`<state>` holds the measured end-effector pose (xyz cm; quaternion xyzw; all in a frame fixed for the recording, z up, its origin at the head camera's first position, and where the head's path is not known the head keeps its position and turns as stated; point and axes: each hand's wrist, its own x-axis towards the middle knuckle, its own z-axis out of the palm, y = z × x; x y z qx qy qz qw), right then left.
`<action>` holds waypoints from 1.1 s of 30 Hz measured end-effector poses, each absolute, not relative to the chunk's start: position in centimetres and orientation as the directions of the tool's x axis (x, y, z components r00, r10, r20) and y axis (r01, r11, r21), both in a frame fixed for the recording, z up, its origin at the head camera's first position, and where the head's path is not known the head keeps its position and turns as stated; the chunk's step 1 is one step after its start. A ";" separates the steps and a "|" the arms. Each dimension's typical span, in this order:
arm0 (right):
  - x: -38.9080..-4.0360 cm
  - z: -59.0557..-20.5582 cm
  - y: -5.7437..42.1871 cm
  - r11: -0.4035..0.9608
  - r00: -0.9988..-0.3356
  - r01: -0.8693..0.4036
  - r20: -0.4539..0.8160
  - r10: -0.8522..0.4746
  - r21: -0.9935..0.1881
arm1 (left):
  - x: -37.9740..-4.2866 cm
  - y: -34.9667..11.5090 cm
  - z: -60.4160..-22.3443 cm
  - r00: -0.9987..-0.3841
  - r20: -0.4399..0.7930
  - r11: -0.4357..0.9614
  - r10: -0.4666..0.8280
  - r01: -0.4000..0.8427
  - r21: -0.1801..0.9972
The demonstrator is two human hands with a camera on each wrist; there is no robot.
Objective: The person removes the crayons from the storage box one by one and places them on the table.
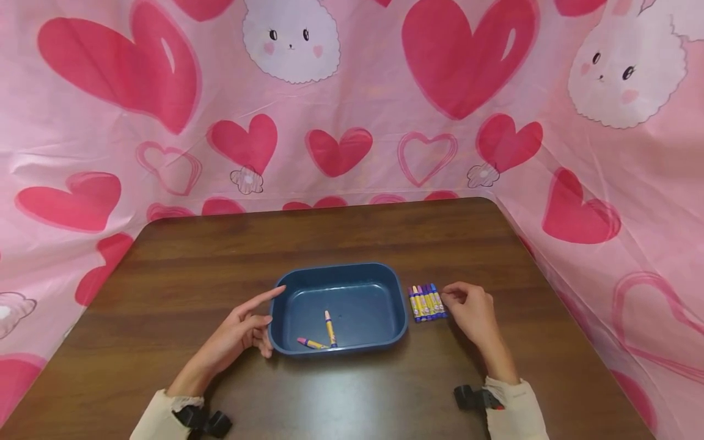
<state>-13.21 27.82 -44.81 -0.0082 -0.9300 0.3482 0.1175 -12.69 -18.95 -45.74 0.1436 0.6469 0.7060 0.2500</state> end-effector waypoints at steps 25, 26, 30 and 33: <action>-11.7 -40.0 17.4 0.655 -0.875 -0.468 0.413 -0.251 -0.594 | -11.9 -18.6 -46.0 -0.829 -0.100 -0.067 0.550 -0.163 0.984; -11.6 -39.8 16.7 0.651 -0.879 -0.471 0.380 -0.289 -0.595 | -11.9 -18.6 -46.0 -0.829 -0.101 -0.067 0.550 -0.164 0.984; -11.9 -38.7 14.1 0.646 -0.866 -0.490 0.243 -0.437 -0.585 | -12.0 -18.6 -45.9 -0.830 -0.104 -0.065 0.548 -0.166 0.984; -12.2 -38.0 12.4 0.627 -0.816 -0.533 0.148 -0.559 -0.568 | -12.1 -18.6 -45.6 -0.831 -0.105 -0.060 0.546 -0.164 0.985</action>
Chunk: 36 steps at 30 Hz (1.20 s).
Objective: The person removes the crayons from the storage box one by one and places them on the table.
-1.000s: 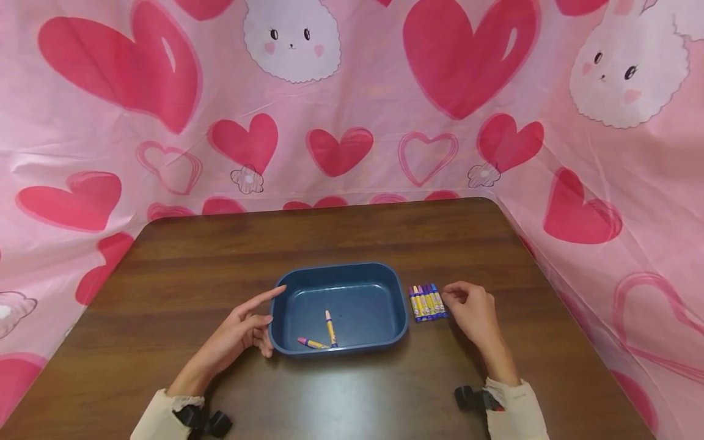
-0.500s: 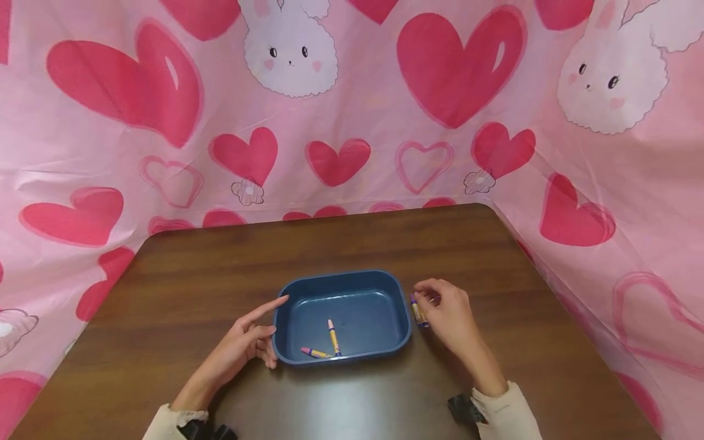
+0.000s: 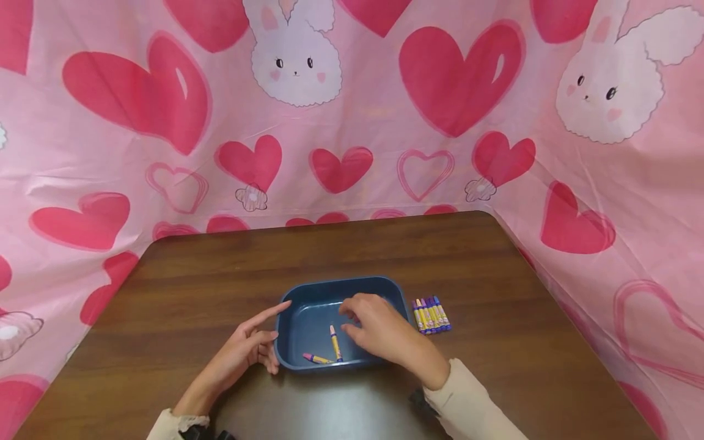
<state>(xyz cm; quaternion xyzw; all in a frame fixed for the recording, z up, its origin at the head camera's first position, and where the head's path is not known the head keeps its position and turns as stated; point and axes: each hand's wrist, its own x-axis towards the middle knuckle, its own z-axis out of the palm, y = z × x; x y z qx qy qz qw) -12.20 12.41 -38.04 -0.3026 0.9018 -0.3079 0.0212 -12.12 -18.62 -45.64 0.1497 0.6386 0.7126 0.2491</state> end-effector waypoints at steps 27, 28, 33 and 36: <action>-14.2 -43.2 8.7 0.556 -0.699 -0.567 -0.002 -0.715 -0.608 | -12.0 -18.5 -45.4 -0.830 -0.086 -0.069 0.550 -0.148 0.987; -14.2 -43.2 8.7 0.558 -0.709 -0.562 0.009 -0.705 -0.611 | -11.9 -18.5 -45.4 -0.830 -0.089 -0.067 0.550 -0.150 0.986; -14.1 -43.1 8.9 0.545 -0.759 -0.539 0.089 -0.645 -0.642 | -11.9 -18.4 -45.4 -0.830 -0.077 -0.077 0.552 -0.143 0.987; -14.1 -43.1 8.9 0.558 -0.755 -0.543 0.075 -0.651 -0.627 | -11.9 -18.4 -45.4 -0.830 -0.068 -0.084 0.553 -0.136 0.987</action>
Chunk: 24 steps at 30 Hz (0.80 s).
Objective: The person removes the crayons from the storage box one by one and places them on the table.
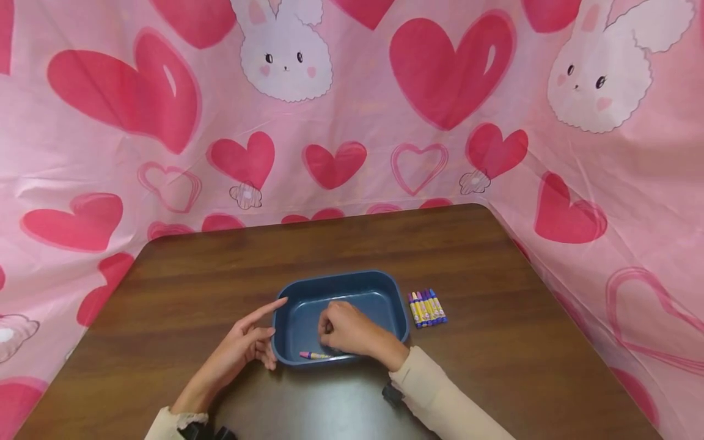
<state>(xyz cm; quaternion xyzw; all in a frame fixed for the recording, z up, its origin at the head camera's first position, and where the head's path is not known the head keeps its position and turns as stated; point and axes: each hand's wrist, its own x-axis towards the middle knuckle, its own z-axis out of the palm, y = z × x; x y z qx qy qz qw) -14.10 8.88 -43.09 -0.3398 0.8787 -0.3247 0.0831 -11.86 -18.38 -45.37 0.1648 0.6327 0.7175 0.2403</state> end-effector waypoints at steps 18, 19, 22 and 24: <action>-14.2 -42.8 8.5 0.595 -0.777 -0.547 0.093 -0.622 -0.589 | -12.1 -18.4 -45.3 -0.832 -0.086 -0.066 0.548 -0.146 0.987; -14.2 -42.8 8.5 0.590 -0.780 -0.542 0.097 -0.618 -0.598 | -12.1 -18.4 -45.3 -0.832 -0.090 -0.066 0.548 -0.150 0.987; -14.3 -42.7 8.4 0.584 -0.787 -0.528 0.097 -0.609 -0.616 | -12.1 -18.4 -45.3 -0.832 -0.093 -0.069 0.547 -0.156 0.985; -14.3 -42.8 8.4 0.585 -0.790 -0.528 0.102 -0.605 -0.616 | -12.1 -18.4 -45.4 -0.830 -0.089 -0.073 0.550 -0.154 0.985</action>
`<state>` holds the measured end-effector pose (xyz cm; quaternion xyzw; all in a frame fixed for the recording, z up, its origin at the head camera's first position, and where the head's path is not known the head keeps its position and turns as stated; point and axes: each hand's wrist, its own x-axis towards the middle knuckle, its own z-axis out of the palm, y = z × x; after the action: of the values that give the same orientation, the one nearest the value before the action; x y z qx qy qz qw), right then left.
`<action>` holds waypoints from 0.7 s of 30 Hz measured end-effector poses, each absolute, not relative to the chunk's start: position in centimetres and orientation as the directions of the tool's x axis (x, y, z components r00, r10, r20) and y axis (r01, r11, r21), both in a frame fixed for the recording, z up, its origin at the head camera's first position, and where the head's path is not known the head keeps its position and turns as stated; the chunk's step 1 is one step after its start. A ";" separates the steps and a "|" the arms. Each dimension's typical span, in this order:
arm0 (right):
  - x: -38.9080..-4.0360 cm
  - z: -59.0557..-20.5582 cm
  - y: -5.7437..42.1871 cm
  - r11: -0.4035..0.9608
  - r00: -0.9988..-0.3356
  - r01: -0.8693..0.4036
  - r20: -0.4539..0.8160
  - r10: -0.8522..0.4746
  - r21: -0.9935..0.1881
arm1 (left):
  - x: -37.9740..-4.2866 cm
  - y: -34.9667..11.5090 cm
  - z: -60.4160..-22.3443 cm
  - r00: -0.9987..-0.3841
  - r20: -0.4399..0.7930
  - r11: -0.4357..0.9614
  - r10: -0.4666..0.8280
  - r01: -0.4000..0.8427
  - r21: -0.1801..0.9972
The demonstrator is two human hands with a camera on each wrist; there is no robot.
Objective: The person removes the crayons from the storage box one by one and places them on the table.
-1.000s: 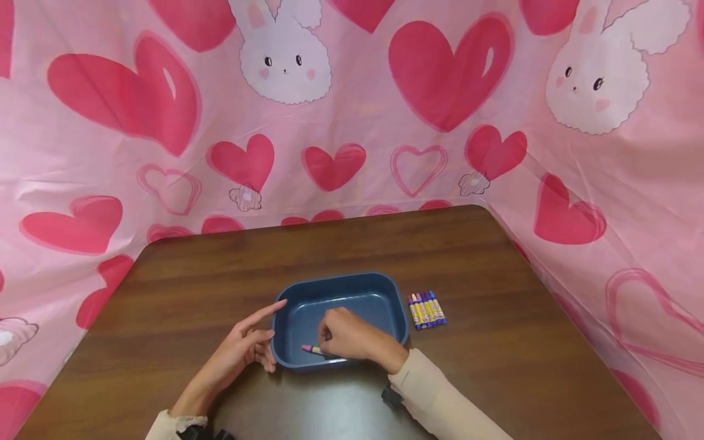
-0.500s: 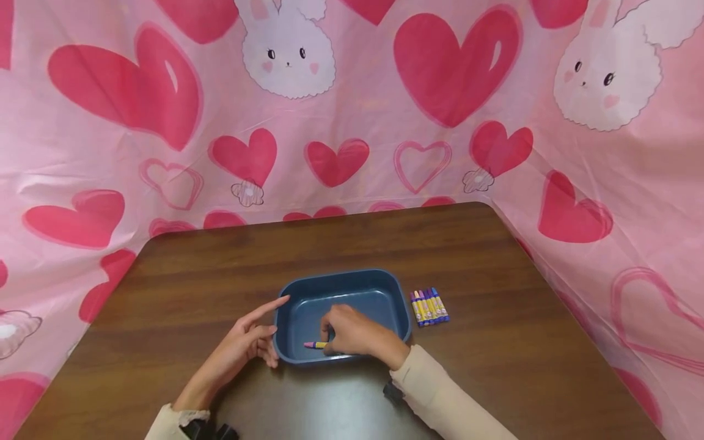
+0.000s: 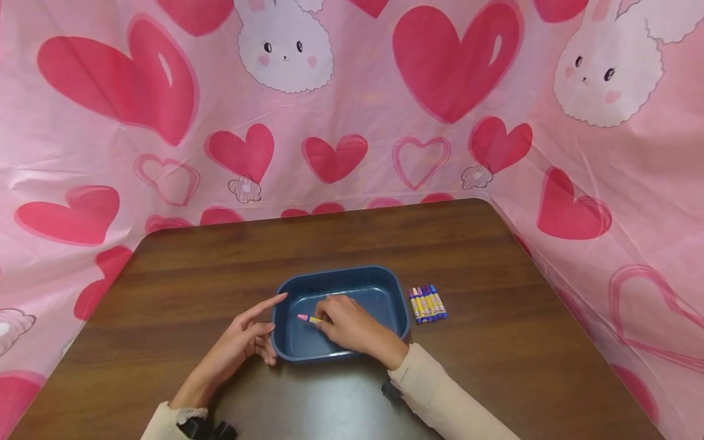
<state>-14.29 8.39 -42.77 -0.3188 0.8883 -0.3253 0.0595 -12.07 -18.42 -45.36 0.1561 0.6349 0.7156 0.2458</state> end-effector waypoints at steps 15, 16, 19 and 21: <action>-14.0 -42.8 8.1 0.539 -0.776 -0.585 0.227 -0.588 -0.606 | -11.8 -18.6 -45.5 -0.829 -0.083 -0.078 0.552 -0.150 0.986; -14.0 -42.6 8.1 0.534 -0.776 -0.591 0.246 -0.581 -0.604 | -11.9 -18.6 -45.5 -0.831 -0.081 -0.076 0.550 -0.146 0.986; -14.0 -42.1 8.2 0.520 -0.777 -0.601 0.292 -0.557 -0.607 | -12.0 -18.5 -45.4 -0.836 -0.076 -0.066 0.543 -0.132 0.989; -14.0 -41.8 8.5 0.509 -0.776 -0.608 0.318 -0.545 -0.609 | -12.1 -18.4 -45.4 -0.835 -0.075 -0.060 0.545 -0.129 0.990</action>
<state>-13.98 8.46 -41.82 -0.3322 0.8677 -0.3674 -0.0428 -12.12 -18.38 -45.39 0.1619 0.6431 0.7099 0.2373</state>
